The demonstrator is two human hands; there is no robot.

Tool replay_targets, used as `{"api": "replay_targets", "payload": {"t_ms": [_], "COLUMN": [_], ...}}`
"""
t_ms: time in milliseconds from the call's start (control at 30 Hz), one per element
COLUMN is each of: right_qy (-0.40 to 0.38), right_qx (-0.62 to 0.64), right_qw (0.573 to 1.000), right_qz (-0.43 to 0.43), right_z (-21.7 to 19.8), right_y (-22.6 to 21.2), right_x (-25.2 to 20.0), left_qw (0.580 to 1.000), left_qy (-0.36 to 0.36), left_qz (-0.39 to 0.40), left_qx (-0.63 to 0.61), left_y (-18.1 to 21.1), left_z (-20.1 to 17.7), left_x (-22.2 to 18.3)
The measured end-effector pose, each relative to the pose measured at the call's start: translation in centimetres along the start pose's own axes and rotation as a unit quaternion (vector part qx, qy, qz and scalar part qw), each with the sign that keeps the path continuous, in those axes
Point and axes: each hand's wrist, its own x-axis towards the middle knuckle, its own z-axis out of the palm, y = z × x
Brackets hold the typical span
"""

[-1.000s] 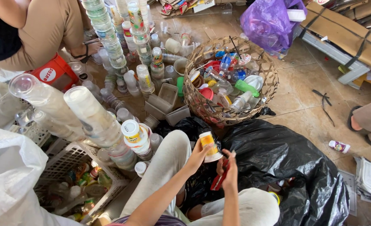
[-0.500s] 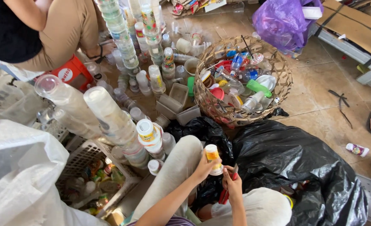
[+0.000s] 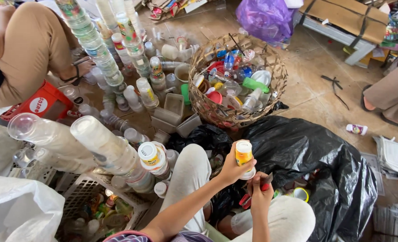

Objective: The person sits on the floor surrounded by plastic waste and uses a red utility knife to carefully cut and peel labels off various plastic bottles. They handle several bottles, including a yellow-labeled one and a purple-labeled one, removing the paper wrappers and placing the items into a black trash bag.

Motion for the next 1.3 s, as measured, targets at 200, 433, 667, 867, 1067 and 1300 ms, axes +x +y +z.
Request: {"api": "replay_targets", "payload": {"t_ms": [200,433,667,867,1067,1300], "right_qy": [-0.009,-0.020,-0.022,0.024,0.002,-0.132], "right_qx": [0.032,-0.020,-0.160,-0.184,-0.184,-0.224], "right_qw": [0.997,0.999,0.982,0.961,0.964,0.955], "right_qz": [0.065,0.021,-0.101,-0.207,-0.192,-0.143], "right_z": [0.2,1.1,4.7,4.2,2.9,4.4], "right_y": [-1.3,-2.5,-7.0,-6.6,-7.8,-10.7], "right_x": [-1.5,-3.5,-5.5,-4.5,-1.4,-0.9], "left_qw": [0.995,0.989,0.980,0.983,0.985,0.980], "left_qy": [0.025,0.042,0.035,0.038,0.020,0.064], "left_qz": [0.076,0.141,0.194,0.177,0.166,0.170], "left_qx": [-0.066,-0.016,0.024,0.026,0.028,0.077], "left_y": [1.3,3.7,6.0,7.6,7.4,6.3], "left_z": [0.5,0.9,-0.8,-0.9,-2.4,-2.3], "left_x": [-0.8,-2.6,-2.8,-2.6,-1.4,-1.0]}}
